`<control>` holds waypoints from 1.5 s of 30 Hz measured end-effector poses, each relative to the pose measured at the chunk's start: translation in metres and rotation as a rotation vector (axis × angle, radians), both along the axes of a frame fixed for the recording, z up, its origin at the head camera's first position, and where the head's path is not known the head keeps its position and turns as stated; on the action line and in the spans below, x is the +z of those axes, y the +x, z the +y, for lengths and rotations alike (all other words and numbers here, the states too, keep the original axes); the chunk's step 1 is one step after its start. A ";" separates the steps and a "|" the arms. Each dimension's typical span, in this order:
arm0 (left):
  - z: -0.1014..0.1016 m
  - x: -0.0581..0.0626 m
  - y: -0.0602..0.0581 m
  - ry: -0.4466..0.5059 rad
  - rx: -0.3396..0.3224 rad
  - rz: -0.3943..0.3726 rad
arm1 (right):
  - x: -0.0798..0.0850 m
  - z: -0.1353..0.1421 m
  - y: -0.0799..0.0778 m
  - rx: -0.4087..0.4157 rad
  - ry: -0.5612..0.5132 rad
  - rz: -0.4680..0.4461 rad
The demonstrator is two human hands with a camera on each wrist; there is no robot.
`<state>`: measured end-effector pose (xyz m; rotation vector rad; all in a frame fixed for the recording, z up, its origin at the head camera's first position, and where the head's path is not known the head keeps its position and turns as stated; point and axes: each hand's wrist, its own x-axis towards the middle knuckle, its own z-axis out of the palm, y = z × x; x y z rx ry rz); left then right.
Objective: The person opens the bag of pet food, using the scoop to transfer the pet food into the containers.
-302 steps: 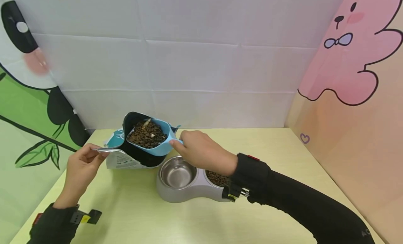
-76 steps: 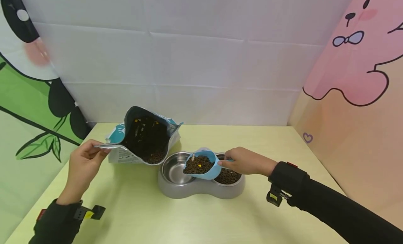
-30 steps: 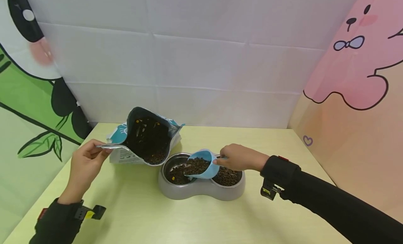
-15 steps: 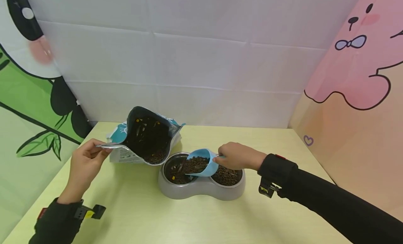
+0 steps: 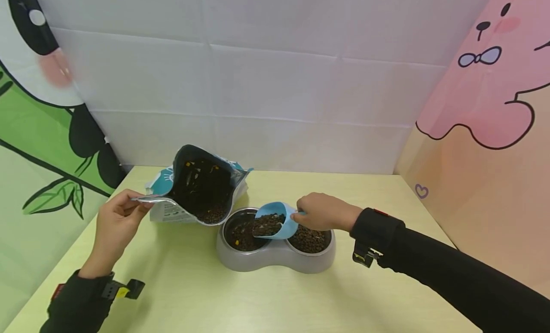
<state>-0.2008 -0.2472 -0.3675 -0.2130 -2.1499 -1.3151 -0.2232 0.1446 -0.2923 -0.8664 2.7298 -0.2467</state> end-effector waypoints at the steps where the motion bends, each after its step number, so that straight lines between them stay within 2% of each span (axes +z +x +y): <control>1: 0.000 0.000 0.000 0.000 0.000 -0.001 | 0.001 -0.001 0.000 0.003 0.001 0.003; 8: 0.000 0.000 -0.001 -0.002 0.002 -0.010 | 0.003 -0.005 0.003 0.034 0.014 0.047; 30: 0.001 0.001 0.001 0.001 0.005 -0.018 | 0.007 -0.012 0.003 0.055 0.036 0.128; 45: 0.000 0.002 0.002 0.005 0.015 -0.025 | 0.010 -0.008 0.007 0.110 0.145 0.358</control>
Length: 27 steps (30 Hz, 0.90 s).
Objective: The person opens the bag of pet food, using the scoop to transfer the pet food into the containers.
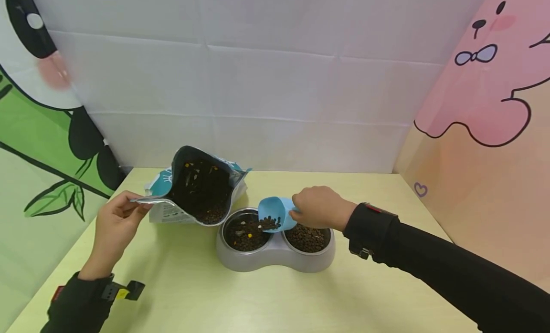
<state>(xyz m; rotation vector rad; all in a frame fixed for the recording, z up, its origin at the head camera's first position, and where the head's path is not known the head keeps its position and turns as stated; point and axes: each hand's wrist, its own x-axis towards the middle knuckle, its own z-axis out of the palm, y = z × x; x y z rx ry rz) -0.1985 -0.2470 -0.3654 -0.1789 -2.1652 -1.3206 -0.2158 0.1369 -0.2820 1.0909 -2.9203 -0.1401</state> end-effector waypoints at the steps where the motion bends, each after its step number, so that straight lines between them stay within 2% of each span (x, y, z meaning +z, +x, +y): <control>1: 0.000 0.000 0.000 -0.001 0.001 -0.001 | 0.000 0.000 0.000 0.004 0.002 0.008; 17: 0.000 0.002 0.001 0.000 0.002 -0.007 | 0.001 -0.006 0.000 0.104 0.025 0.163; 21: 0.000 0.003 0.000 0.000 0.003 -0.003 | 0.004 -0.005 0.000 0.107 0.033 0.189; 24: 0.000 0.003 0.001 0.004 0.000 -0.008 | 0.006 -0.001 -0.001 0.083 0.028 0.163; 27: 0.000 0.001 0.001 0.009 -0.008 -0.011 | 0.010 0.006 -0.002 0.040 -0.015 0.056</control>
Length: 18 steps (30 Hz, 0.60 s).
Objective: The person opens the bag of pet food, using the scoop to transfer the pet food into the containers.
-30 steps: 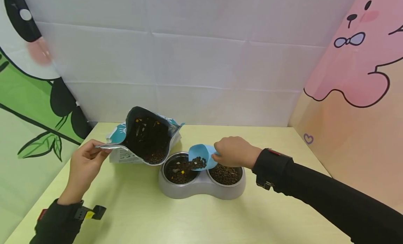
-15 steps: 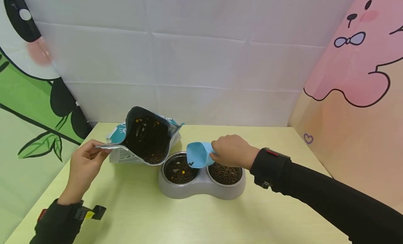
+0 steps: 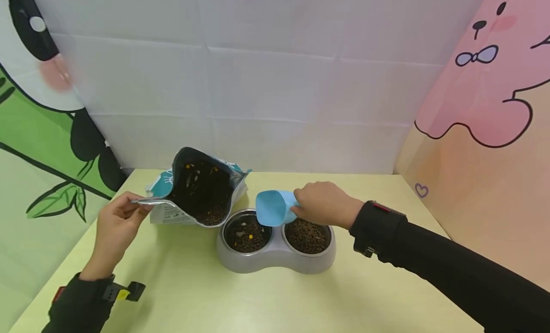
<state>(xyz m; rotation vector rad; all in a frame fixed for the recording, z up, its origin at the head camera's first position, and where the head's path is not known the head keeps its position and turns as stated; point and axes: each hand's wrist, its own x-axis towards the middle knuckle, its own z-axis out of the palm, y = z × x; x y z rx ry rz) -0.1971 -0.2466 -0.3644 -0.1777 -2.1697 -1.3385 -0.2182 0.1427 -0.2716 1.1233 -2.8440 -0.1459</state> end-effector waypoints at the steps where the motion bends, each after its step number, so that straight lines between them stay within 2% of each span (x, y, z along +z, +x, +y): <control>1: 0.000 0.000 0.000 -0.001 -0.003 0.002 | 0.002 0.002 0.000 -0.015 -0.021 -0.044; 5: -0.001 -0.002 -0.001 -0.001 -0.007 0.013 | 0.010 0.012 -0.002 -0.080 -0.091 -0.191; 10: -0.001 -0.003 -0.002 -0.006 0.005 0.000 | 0.017 0.023 -0.001 -0.123 -0.148 -0.290; 18: 0.000 -0.002 -0.001 -0.015 0.012 0.004 | 0.038 0.032 0.008 -0.109 -0.215 -0.347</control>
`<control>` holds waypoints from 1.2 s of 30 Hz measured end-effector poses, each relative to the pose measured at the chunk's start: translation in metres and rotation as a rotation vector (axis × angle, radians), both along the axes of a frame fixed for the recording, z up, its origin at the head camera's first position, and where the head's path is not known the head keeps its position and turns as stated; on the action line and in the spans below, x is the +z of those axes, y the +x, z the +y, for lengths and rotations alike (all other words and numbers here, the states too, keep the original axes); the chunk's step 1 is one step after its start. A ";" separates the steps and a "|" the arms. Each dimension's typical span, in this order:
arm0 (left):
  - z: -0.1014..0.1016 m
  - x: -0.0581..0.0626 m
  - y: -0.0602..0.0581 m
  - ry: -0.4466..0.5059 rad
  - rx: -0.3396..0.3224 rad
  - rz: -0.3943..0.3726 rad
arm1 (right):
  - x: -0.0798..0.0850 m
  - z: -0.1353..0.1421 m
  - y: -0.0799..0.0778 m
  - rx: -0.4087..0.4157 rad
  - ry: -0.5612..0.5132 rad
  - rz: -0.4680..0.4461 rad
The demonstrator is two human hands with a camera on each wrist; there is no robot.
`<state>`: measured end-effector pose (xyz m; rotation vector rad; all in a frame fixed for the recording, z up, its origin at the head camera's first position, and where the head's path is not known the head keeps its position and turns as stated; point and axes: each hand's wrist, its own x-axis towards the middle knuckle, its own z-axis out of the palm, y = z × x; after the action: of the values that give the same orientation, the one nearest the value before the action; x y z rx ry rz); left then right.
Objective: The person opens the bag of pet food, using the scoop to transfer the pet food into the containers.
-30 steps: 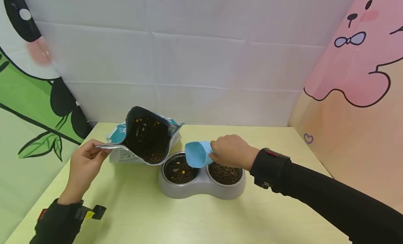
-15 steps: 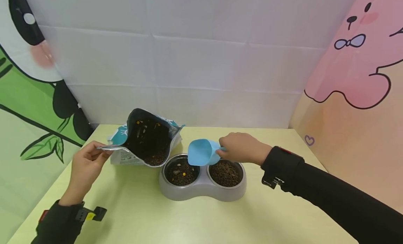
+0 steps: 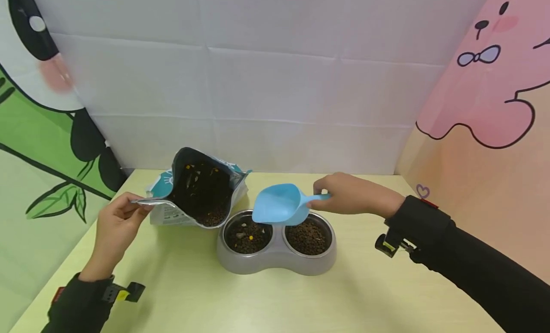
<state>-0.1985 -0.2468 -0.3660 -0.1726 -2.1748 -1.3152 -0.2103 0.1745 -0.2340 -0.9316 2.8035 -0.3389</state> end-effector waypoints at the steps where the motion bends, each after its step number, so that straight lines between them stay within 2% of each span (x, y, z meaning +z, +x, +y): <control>1: 0.000 0.000 0.000 0.001 -0.001 0.003 | 0.003 0.000 0.002 0.003 -0.007 0.000; 9: 0.001 0.003 0.000 -0.004 -0.009 0.017 | 0.017 0.004 0.010 0.011 -0.033 -0.024; 13: 0.001 0.003 -0.001 -0.005 -0.011 0.018 | 0.019 0.008 0.012 0.060 -0.062 -0.039; 18: 0.001 0.003 0.000 -0.011 -0.007 0.016 | 0.023 0.010 0.013 0.125 -0.118 -0.095; 26: 0.002 0.003 0.001 -0.021 -0.003 0.014 | 0.027 0.007 0.015 0.112 -0.197 -0.226; 31: 0.002 0.002 0.000 -0.022 0.002 0.012 | 0.032 -0.002 0.013 0.114 -0.225 -0.221; 36: 0.003 0.002 -0.001 -0.017 -0.001 0.010 | 0.038 -0.016 0.011 0.124 -0.203 -0.166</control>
<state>-0.1994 -0.2441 -0.3639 -0.1867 -2.1785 -1.2941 -0.1991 0.1589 -0.1964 -1.0597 2.5824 -0.6607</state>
